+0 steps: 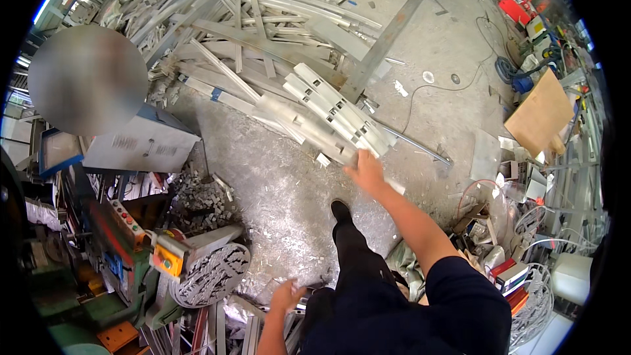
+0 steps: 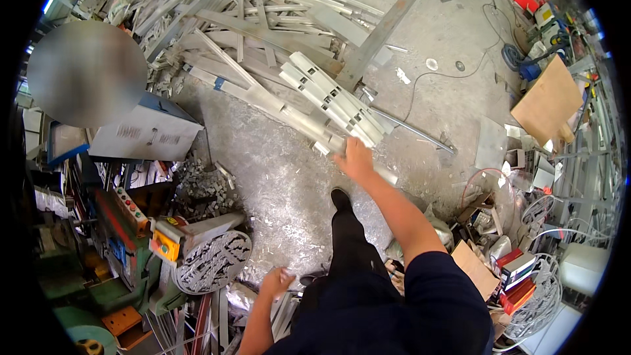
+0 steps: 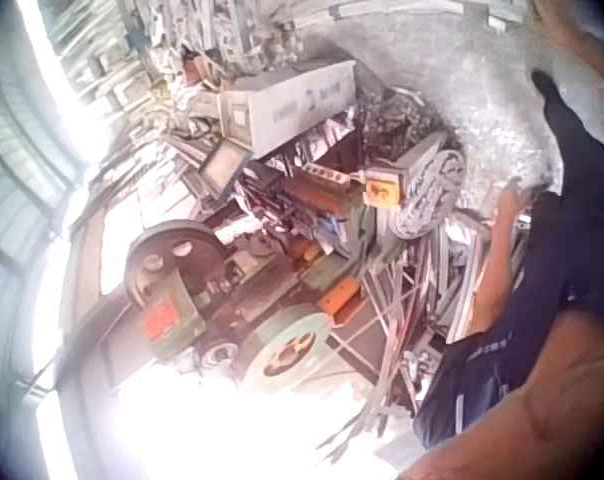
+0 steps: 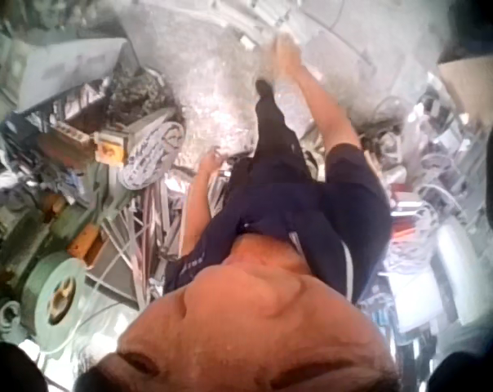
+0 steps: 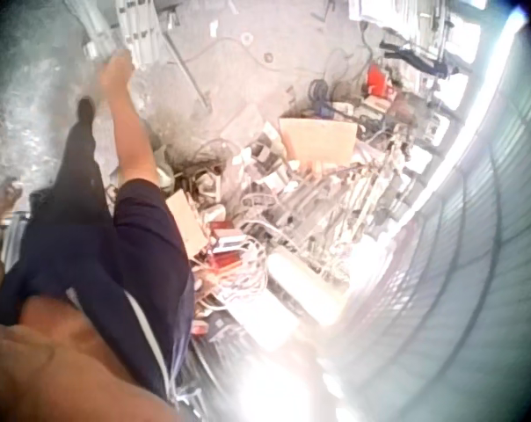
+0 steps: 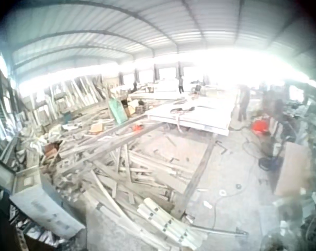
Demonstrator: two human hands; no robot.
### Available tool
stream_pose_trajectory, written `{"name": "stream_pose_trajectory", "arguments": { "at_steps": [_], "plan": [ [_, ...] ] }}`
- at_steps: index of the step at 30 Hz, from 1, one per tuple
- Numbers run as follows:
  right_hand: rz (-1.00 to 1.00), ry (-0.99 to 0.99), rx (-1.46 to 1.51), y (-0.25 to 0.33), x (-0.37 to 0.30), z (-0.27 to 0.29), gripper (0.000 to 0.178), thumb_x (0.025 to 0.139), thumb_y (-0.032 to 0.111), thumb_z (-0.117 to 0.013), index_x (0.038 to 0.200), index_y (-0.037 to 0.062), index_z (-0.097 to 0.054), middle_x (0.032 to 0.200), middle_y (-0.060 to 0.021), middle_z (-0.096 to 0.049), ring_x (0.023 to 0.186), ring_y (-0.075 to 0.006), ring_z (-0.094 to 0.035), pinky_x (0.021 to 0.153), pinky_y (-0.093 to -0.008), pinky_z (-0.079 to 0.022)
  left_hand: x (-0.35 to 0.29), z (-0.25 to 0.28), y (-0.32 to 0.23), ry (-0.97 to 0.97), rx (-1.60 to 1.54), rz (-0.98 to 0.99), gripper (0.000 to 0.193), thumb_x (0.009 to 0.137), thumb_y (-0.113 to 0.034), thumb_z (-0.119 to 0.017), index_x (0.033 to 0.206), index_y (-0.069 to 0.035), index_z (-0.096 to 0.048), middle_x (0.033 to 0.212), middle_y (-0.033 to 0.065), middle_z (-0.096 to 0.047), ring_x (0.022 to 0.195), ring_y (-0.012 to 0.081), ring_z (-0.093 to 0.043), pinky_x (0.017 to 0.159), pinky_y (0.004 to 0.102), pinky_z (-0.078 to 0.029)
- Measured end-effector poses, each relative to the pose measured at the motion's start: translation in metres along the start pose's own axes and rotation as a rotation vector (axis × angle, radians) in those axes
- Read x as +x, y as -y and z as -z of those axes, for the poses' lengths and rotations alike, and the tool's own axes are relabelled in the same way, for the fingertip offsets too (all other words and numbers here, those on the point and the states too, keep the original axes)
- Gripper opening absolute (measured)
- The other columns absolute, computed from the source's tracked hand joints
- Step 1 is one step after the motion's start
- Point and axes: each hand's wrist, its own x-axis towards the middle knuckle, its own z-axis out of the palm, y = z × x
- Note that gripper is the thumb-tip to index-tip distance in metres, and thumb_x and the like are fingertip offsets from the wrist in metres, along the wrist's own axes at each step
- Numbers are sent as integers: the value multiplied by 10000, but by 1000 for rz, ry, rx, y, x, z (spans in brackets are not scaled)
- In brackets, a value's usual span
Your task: The person repeatedly picks up long metal profiles, places them into a cutting machine, and operates the machine to cut the profiles. The cut pieces are then set aside on the floor. The process is repeated multiple times with different metal profiles.
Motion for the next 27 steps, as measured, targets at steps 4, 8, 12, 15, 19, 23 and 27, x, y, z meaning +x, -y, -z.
{"name": "stream_pose_trajectory", "arguments": {
  "at_steps": [4, 8, 12, 15, 19, 23, 27],
  "plan": [
    [-170, -35, -194, -44, 121, -34, 500, 800, 374, -743, 1112, 67, -500, 1105, -124, -562, 1041, -316, -571, 796, -515, -457, -29, -63, 63, 32, -252, 230, 561, 807, -385, -769, 1171, 12, -611, 867, 112, -701, 771, 210, -688, 674, 350, -536],
    [-309, 11, -254, -70, 175, -73, 530, 802, 390, -745, 1147, 81, -486, 1180, -102, -540, 1111, -295, -540, 844, -529, -450, -49, -71, 78, 17, -519, 648, 502, 826, -334, -749, 1146, 24, -601, 824, 121, -684, 661, 190, -673, 584, 309, -527],
    [-303, 55, -281, -82, 187, -98, 589, 804, 402, -742, 1222, 96, -463, 1272, -93, -509, 1203, -291, -497, 920, -553, -424, -43, -76, 49, -103, -658, 710, 473, 828, -329, -747, 1120, 20, -617, 786, 103, -672, 635, 161, -657, 557, 299, -516],
    [-281, 119, -340, -83, 187, -100, 834, 820, 439, -719, 1453, 52, -337, 1469, -154, -414, 1321, -337, -426, 1013, -562, -371, -29, -84, 38, -115, -843, 681, 419, 844, -331, -729, 1063, 13, -633, 745, 93, -673, 617, 134, -642, 539, 286, -500],
    [243, -230, -125, -110, 147, -90, 684, 832, 363, -736, 1327, -44, -497, 1306, -257, -532, 1194, -430, -504, 1038, -503, -375, -8, -64, 14, -170, -576, 529, 440, 853, -428, -683, 939, 1, -631, 717, 134, -656, 692, 222, -652, 632, 374, -505],
    [493, -29, -195, -74, 44, -54, 583, 810, 242, -721, 1277, -32, -505, 1238, -257, -542, 1135, -439, -509, 978, -514, -393, -54, -76, 16, -367, -760, 597, 418, 842, -380, -713, 1056, -25, -654, 851, 180, -685, 799, 245, -686, 744, 370, -531],
    [594, 379, -194, -66, -73, -83, 546, 791, 224, -717, 1255, 6, -530, 1190, -248, -553, 1107, -435, -513, 970, -508, -396, -124, -143, 61, -544, -840, 761, 447, 814, -358, -739, 1088, -13, -665, 875, 155, -700, 819, 254, -692, 770, 356, -542]
  ]
}}
